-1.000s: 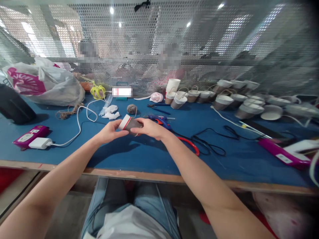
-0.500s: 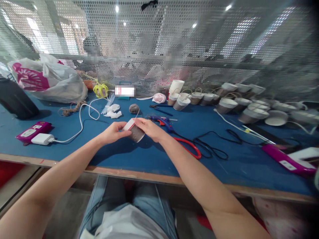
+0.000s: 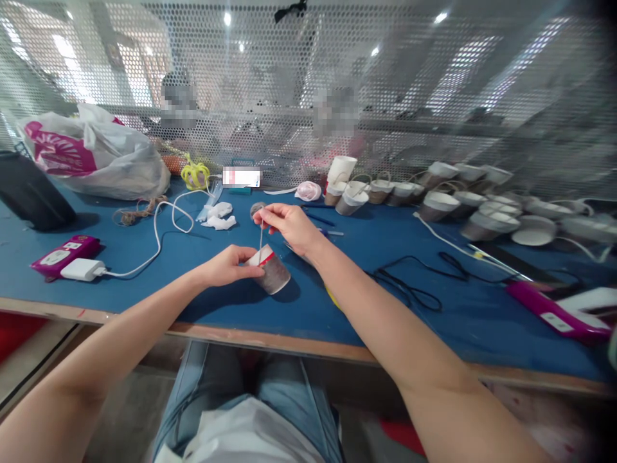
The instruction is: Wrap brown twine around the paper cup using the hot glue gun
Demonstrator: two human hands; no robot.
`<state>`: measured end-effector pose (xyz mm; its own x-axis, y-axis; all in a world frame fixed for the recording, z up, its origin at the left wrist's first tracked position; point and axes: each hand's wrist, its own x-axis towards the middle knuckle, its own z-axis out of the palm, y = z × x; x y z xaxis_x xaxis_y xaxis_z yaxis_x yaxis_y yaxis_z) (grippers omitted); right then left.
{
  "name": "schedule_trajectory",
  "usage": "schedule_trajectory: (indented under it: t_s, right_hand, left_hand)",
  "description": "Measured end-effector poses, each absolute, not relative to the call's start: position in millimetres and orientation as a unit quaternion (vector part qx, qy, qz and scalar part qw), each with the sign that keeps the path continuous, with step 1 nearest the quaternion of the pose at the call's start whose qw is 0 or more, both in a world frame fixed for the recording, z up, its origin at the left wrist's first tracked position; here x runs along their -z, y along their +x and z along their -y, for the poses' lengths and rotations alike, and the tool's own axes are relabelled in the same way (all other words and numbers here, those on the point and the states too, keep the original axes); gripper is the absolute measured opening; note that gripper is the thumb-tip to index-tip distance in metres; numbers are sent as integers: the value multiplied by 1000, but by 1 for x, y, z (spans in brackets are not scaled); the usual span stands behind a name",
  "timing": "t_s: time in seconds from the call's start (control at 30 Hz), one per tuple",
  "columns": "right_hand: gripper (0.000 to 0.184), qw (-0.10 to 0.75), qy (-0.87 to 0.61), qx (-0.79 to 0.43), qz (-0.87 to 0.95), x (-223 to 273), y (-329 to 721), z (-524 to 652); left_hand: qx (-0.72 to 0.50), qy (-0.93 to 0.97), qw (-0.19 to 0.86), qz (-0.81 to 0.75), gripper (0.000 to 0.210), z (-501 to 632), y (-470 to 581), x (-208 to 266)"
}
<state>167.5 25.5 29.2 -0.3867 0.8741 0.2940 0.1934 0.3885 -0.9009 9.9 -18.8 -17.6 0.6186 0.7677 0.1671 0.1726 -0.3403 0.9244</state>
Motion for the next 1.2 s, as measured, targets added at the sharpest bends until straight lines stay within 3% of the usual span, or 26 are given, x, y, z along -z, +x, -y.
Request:
schedule_trajectory:
  t_s: [0.2, 0.3, 0.43, 0.63, 0.97, 1.2]
  right_hand:
    - [17, 327, -416, -364, 766, -22, 151, -39]
    - [26, 279, -440, -340, 783, -19, 151, -41]
    - [37, 281, -458, -308, 785, -24, 167, -30]
    - [21, 241, -441, -322, 803, -19, 186, -7]
    - [27, 260, -456, -307, 794, 3, 196, -12]
    - [30, 263, -590, -157, 747, -23, 228, -28]
  left_hand:
    - [-318, 746, 495, -312, 22, 20, 11, 18]
    - [-328, 735, 501, -317, 25, 19, 11, 19]
    - [-350, 706, 521, -327, 33, 17, 13, 19]
    - [-353, 671, 553, -345, 37, 15, 13, 19]
    - [-307, 679, 567, -351, 25, 19, 10, 15]
    - [-314, 680, 566, -346, 26, 14, 7, 21]
